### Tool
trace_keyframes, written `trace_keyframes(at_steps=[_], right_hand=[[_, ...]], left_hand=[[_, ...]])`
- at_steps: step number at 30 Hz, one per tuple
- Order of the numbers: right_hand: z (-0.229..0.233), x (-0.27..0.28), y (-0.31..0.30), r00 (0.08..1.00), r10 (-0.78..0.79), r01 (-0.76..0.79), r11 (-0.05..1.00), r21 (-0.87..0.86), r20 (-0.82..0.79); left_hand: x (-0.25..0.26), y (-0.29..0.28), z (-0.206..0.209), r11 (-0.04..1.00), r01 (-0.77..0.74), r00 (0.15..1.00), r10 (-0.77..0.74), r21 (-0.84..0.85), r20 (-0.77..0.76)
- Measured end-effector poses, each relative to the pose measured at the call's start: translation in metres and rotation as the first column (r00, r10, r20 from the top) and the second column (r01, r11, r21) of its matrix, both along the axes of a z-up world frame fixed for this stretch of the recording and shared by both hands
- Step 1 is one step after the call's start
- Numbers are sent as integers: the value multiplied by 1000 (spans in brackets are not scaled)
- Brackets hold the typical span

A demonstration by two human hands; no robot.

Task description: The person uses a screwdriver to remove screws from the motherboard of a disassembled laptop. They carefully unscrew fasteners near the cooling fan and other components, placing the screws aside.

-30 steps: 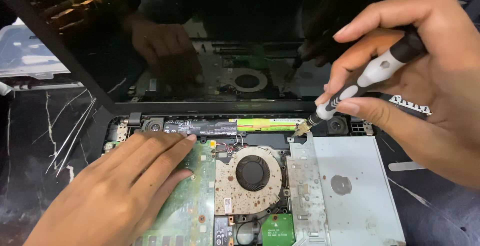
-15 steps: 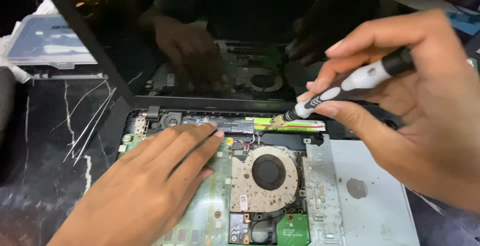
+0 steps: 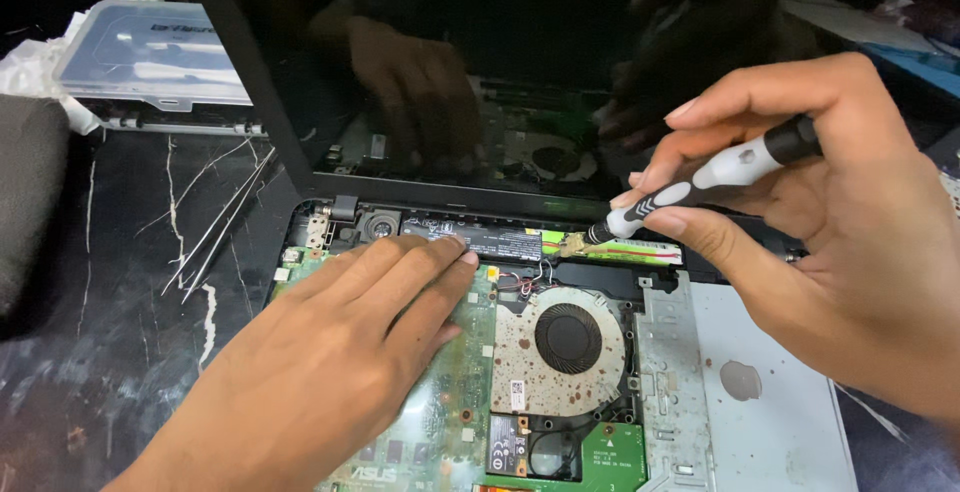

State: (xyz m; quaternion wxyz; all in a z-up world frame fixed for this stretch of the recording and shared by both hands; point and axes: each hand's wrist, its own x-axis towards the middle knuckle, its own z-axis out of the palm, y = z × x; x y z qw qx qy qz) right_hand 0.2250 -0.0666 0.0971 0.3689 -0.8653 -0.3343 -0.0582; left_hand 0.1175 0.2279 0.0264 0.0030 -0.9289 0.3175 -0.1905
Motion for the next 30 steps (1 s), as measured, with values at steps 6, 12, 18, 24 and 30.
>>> trace_keyframes(at_steps=[6, 12, 18, 24, 30], right_hand=[[14, 4, 8, 999, 2, 2, 993, -119, 38], [39, 28, 25, 962, 210, -252, 931, -264, -176], [31, 31, 34, 978, 71, 11, 922, -386, 197], [34, 21, 34, 988, 81, -119, 937, -327, -130], [41, 12, 44, 991, -14, 85, 837, -541, 134]], left_hand=[[0, 1, -5, 999, -44, 999, 44, -9, -12], [3, 1, -2, 998, -26, 1000, 25, -61, -10], [3, 2, -7, 997, -45, 999, 44, -61, -17], [4, 3, -9, 997, -28, 1000, 28, -68, -1], [5, 4, -10, 996, -15, 1000, 15, -92, 9]])
